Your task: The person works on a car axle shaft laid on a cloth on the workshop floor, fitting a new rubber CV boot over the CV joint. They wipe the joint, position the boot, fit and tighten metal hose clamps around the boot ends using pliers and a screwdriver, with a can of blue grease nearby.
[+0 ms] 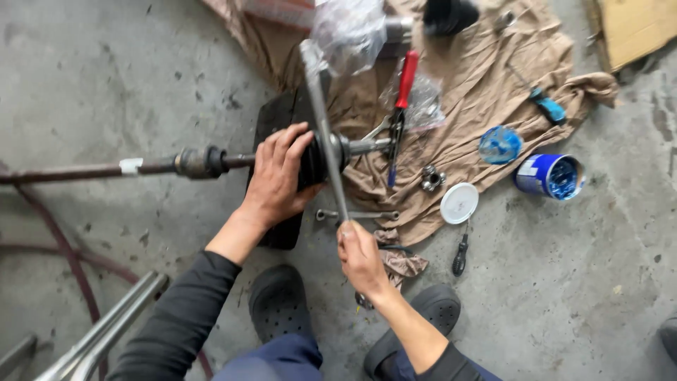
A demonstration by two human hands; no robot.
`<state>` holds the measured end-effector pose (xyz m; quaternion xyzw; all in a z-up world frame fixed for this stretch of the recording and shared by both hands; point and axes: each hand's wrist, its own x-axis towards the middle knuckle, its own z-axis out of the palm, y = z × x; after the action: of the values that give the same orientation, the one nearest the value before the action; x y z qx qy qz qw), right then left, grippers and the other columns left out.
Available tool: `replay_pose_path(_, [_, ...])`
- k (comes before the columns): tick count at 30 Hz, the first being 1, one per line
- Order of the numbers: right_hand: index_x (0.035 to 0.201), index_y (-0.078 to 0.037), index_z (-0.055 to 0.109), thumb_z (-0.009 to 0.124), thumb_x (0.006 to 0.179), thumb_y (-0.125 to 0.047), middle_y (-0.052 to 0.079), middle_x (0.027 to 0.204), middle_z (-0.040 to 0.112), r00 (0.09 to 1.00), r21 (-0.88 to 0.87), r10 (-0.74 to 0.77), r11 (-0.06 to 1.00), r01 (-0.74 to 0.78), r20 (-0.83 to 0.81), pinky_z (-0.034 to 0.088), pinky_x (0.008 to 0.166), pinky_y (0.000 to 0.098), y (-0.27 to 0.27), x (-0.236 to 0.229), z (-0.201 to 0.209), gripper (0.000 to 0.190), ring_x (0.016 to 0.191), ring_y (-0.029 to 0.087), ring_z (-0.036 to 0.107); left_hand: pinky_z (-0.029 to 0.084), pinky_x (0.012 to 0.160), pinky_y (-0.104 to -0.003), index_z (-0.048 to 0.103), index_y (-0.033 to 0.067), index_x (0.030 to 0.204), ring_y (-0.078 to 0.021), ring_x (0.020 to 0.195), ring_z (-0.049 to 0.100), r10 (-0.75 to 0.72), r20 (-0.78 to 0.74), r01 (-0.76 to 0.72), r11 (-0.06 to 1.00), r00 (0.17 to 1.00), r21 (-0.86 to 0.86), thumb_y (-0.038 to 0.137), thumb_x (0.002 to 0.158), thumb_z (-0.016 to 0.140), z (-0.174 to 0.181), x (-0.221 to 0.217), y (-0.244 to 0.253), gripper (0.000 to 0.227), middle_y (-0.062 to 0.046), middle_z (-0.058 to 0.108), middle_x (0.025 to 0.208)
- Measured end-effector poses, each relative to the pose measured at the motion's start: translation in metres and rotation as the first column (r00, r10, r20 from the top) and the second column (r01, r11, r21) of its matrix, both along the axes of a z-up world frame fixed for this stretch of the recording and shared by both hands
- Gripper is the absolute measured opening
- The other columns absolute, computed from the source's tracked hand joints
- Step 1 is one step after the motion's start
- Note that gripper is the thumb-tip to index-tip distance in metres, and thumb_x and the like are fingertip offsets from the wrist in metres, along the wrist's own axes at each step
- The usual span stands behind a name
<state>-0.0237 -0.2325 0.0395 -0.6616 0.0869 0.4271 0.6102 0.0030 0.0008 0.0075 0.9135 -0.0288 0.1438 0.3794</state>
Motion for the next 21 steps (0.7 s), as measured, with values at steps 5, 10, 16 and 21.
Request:
replay_pose_path(5, [0.092, -0.011, 0.054, 0.041, 0.105, -0.026, -0.004, 0.067, 0.047, 0.952, -0.19, 0.005, 0.98, 0.056, 0.306, 0.035, 0.042, 0.0248, -0.065, 0.041, -0.042, 0.023, 0.051, 0.007, 0.042, 0.039, 0.112, -0.053, 0.041, 0.0087, 0.146, -0.0395, 0.135, 0.046, 0.006, -0.043, -0.006, 1.0, 0.999, -0.006, 0.02, 0.064, 0.092, 0.008, 0.001, 0.002, 0.097, -0.014, 0.044, 0.151])
replay_pose_path(10, [0.095, -0.005, 0.061, 0.045, 0.11, -0.033, 0.011, 0.064, 0.06, 0.686, -0.665, 0.344, 0.695, 0.273, 0.641, 0.043, 0.053, 0.0415, -0.126, 0.155, -0.042, 0.036, 0.055, 0.024, 0.059, 0.043, 0.104, -0.05, 0.046, 0.0088, 0.137, -0.0379, 0.13, 0.051, -0.037, -0.106, 0.041, 0.998, 0.994, 0.04, 0.021, 0.059, 0.09, 0.021, 0.019, 0.009, 0.09, -0.012, 0.05, 0.145])
replay_pose_path(16, [0.097, -0.005, 0.068, 0.052, 0.112, -0.04, 0.022, 0.076, 0.068, 0.677, -0.807, 0.477, 0.5, 0.316, 0.561, 0.048, 0.067, 0.0547, -0.169, 0.23, -0.042, 0.042, 0.074, 0.044, 0.067, 0.052, 0.097, -0.048, 0.05, 0.0139, 0.138, -0.0355, 0.12, 0.057, -0.077, -0.162, 0.086, 0.995, 0.984, 0.048, 0.024, 0.058, 0.089, 0.03, 0.028, 0.013, 0.089, -0.011, 0.053, 0.14])
replay_pose_path(21, [0.109, -0.004, 0.071, 0.058, 0.11, -0.039, 0.031, 0.093, 0.067, 0.632, -0.877, 0.611, 0.387, 0.286, 0.476, 0.047, 0.08, 0.0599, -0.187, 0.244, -0.06, 0.038, 0.091, 0.052, 0.063, 0.052, 0.097, -0.048, 0.048, 0.0131, 0.138, -0.0359, 0.121, 0.057, -0.081, -0.212, 0.094, 0.994, 0.974, 0.053, 0.026, 0.06, 0.089, 0.032, 0.03, 0.017, 0.089, -0.011, 0.052, 0.142])
